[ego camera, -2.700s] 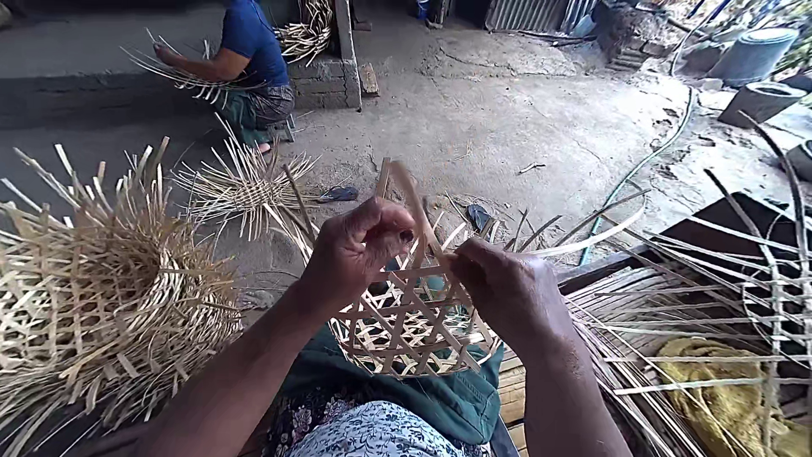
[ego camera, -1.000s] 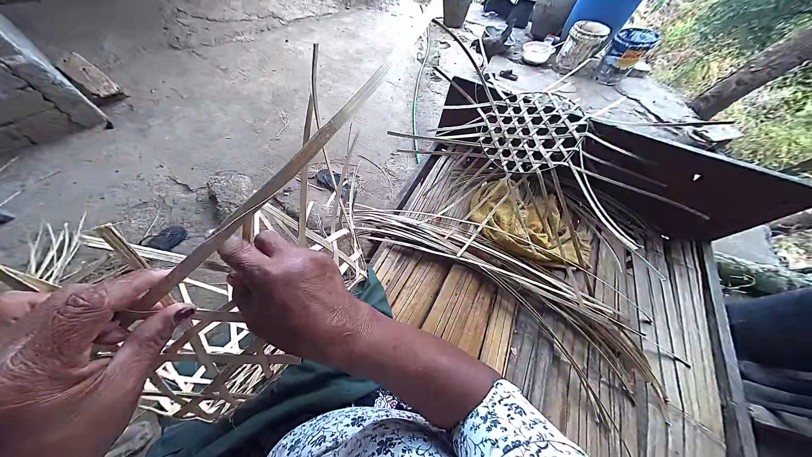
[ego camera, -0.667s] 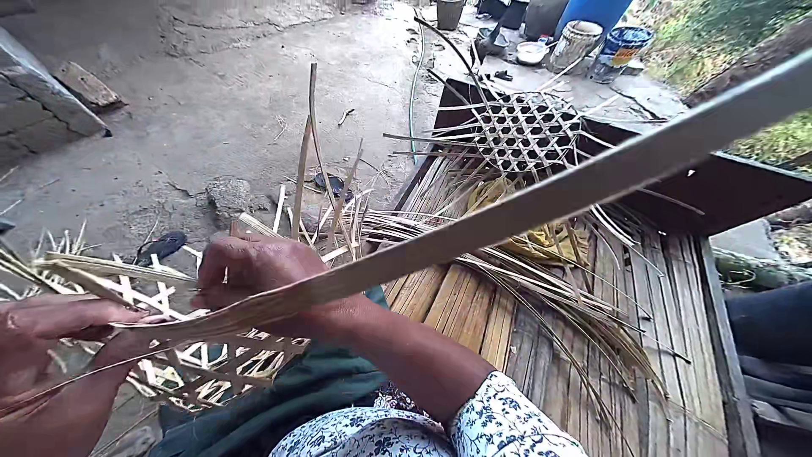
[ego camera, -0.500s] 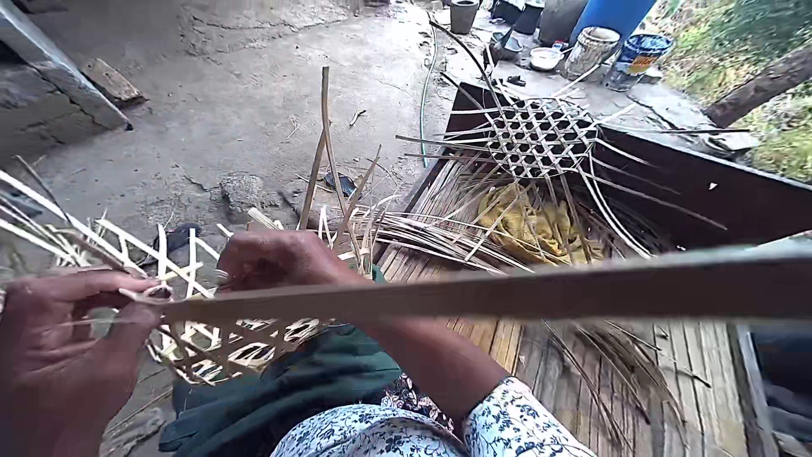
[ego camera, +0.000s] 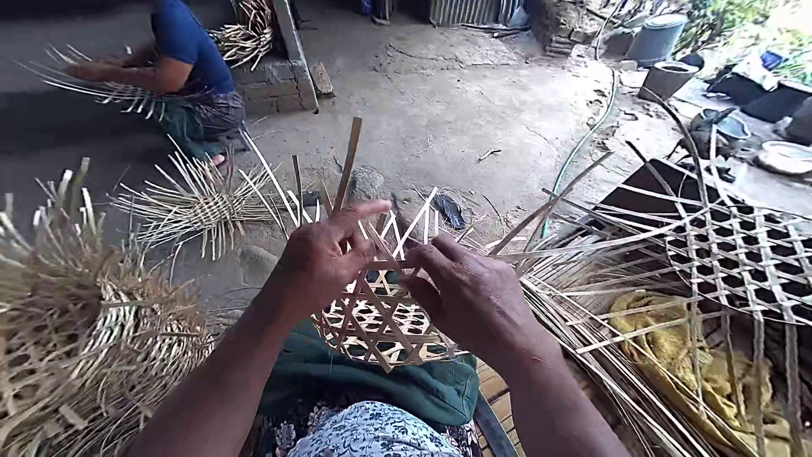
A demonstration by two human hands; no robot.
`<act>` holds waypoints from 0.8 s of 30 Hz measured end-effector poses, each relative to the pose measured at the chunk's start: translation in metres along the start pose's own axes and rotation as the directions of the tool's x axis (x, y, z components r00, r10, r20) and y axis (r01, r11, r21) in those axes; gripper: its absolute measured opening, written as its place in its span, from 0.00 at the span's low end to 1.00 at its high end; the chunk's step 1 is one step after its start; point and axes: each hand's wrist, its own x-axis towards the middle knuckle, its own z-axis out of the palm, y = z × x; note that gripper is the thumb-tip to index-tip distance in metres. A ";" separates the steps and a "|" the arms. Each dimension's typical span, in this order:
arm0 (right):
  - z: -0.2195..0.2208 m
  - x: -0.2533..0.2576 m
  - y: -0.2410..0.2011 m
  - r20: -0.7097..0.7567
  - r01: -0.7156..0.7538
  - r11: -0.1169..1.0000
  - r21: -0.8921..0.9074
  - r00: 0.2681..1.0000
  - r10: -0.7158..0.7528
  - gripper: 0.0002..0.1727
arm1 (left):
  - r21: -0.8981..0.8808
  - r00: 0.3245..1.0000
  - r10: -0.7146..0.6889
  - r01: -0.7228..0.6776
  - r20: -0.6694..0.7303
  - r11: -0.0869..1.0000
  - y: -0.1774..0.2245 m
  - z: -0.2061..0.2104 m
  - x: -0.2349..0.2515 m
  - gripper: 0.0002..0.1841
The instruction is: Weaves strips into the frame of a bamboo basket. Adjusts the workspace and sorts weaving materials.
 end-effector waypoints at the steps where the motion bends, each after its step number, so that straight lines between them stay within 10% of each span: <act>1: 0.004 0.001 -0.002 -0.027 -0.009 1.000 -0.011 1.000 0.009 0.16 | -0.001 1.000 -0.004 0.004 0.000 1.000 0.000 0.001 0.000 0.23; 6: 0.008 0.006 0.003 -0.057 -0.175 0.984 -0.041 0.983 0.172 0.21 | -0.045 0.976 0.171 -0.179 -0.137 0.983 -0.007 0.020 -0.011 0.09; 11: 0.015 0.004 0.008 -0.164 -0.106 0.991 0.086 0.979 0.119 0.14 | 0.406 0.835 0.548 -0.484 -0.052 0.776 0.004 0.025 -0.007 0.22; 15: 0.027 -0.010 0.015 -0.305 -0.185 0.939 0.289 0.912 0.274 0.11 | 0.555 0.872 0.454 -0.471 0.180 0.686 -0.004 0.013 0.021 0.23; 24: 0.031 -0.008 0.023 -0.214 -0.312 0.889 0.334 0.894 0.394 0.20 | 0.398 0.895 0.444 -0.390 -0.049 0.831 0.000 0.020 0.011 0.20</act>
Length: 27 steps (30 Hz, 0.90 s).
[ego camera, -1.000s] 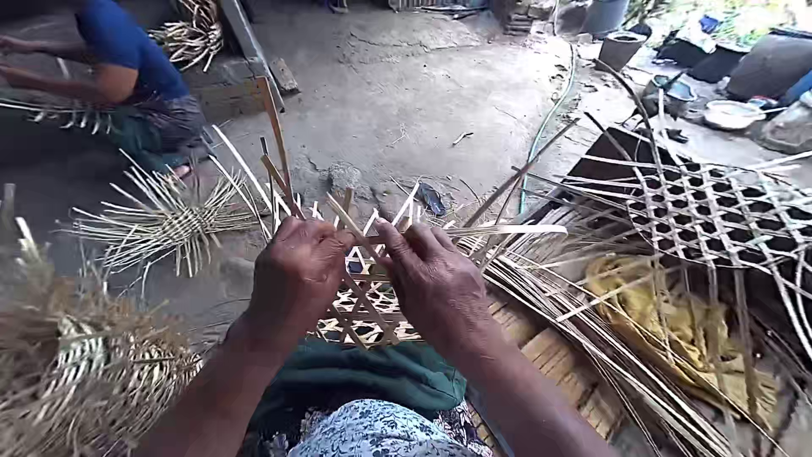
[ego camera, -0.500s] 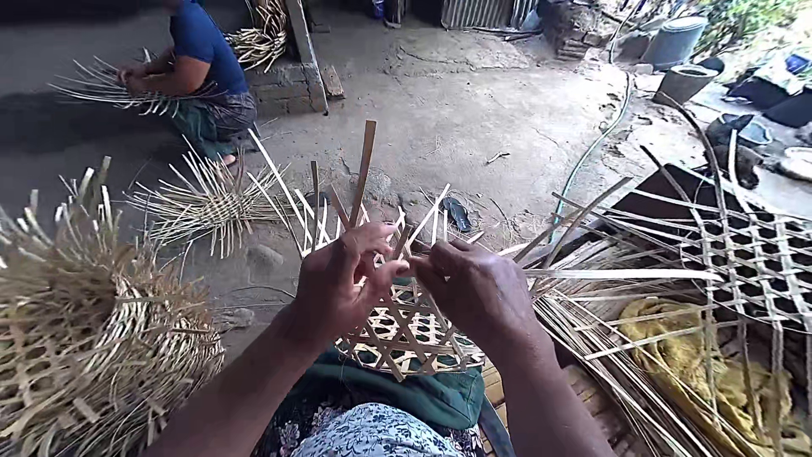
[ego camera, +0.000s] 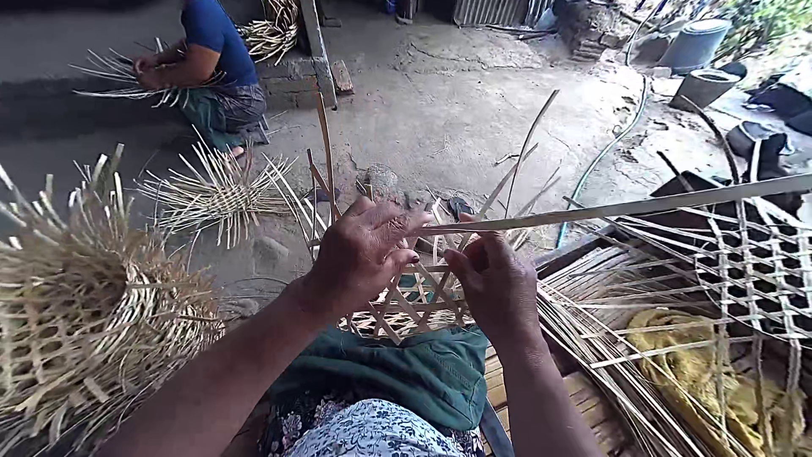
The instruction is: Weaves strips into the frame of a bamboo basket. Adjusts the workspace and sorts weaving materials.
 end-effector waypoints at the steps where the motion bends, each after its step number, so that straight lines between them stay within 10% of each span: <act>1: -0.004 -0.002 -0.003 0.013 0.028 0.994 -0.110 1.000 -0.027 0.18 | -0.017 1.000 -0.003 0.002 -0.017 1.000 0.001 0.004 -0.001 0.18; 5: -0.025 -0.008 -0.018 0.068 0.065 0.964 -0.257 0.996 -0.049 0.12 | -0.131 0.997 -0.060 0.053 -0.046 0.990 0.014 0.012 0.001 0.14; 8: -0.023 0.007 0.014 0.241 -0.033 0.977 0.209 0.970 -0.019 0.12 | -0.296 0.993 -0.111 0.095 -0.038 0.950 0.006 0.011 0.004 0.10; 10: -0.014 0.021 0.037 0.380 -0.166 0.792 0.588 0.921 -0.088 0.12 | -0.370 0.988 -0.137 0.101 -0.073 0.924 -0.004 0.013 0.003 0.09; 13: -0.005 0.028 0.044 0.419 -0.152 0.691 0.707 0.877 -0.235 0.14 | -0.224 0.977 -0.130 0.091 -0.167 0.970 -0.014 0.020 -0.002 0.12; 20: -0.006 0.008 -0.008 0.342 0.283 0.944 -0.169 0.915 -0.213 0.24 | 0.172 0.995 -0.068 0.081 -0.078 0.982 -0.011 0.019 -0.014 0.11; 27: 0.004 0.009 -0.013 0.203 0.340 0.908 -0.243 0.934 -0.295 0.15 | 0.172 0.992 0.103 -0.113 0.070 0.979 -0.006 0.006 -0.005 0.23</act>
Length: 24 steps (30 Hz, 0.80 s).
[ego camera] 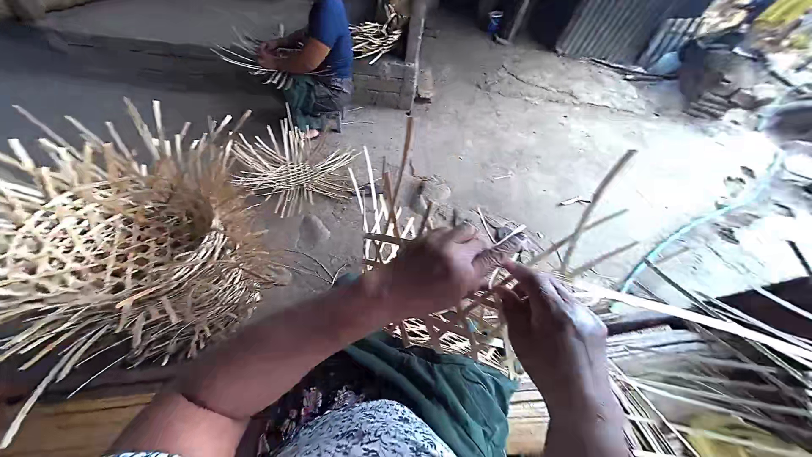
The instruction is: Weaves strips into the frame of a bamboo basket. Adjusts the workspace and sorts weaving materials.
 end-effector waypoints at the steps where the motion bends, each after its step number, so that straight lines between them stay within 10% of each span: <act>1: 0.002 0.000 0.002 -0.020 -0.007 1.000 0.001 1.000 0.007 0.15 | 0.033 1.000 0.030 -0.030 -0.003 0.999 -0.001 -0.003 0.002 0.23; 5: 0.007 -0.002 0.006 -0.055 -0.013 1.000 0.012 0.998 0.013 0.13 | -0.012 0.975 0.143 -0.147 -0.171 0.989 0.007 -0.026 0.014 0.18; 11: 0.010 -0.018 0.013 -0.117 -0.102 0.947 0.305 0.983 0.144 0.10 | 0.000 0.977 0.067 -0.068 0.204 0.998 -0.012 0.002 0.012 0.20; 19: 0.010 -0.022 0.005 -0.296 -0.232 0.915 0.330 0.895 0.334 0.24 | -0.104 0.997 -0.064 0.059 -0.037 0.993 0.016 -0.018 0.017 0.22; 24: 0.027 -0.025 0.000 -0.280 -0.240 0.916 0.322 0.900 0.334 0.14 | -0.100 0.990 -0.118 0.110 -0.071 0.989 0.017 -0.003 0.004 0.16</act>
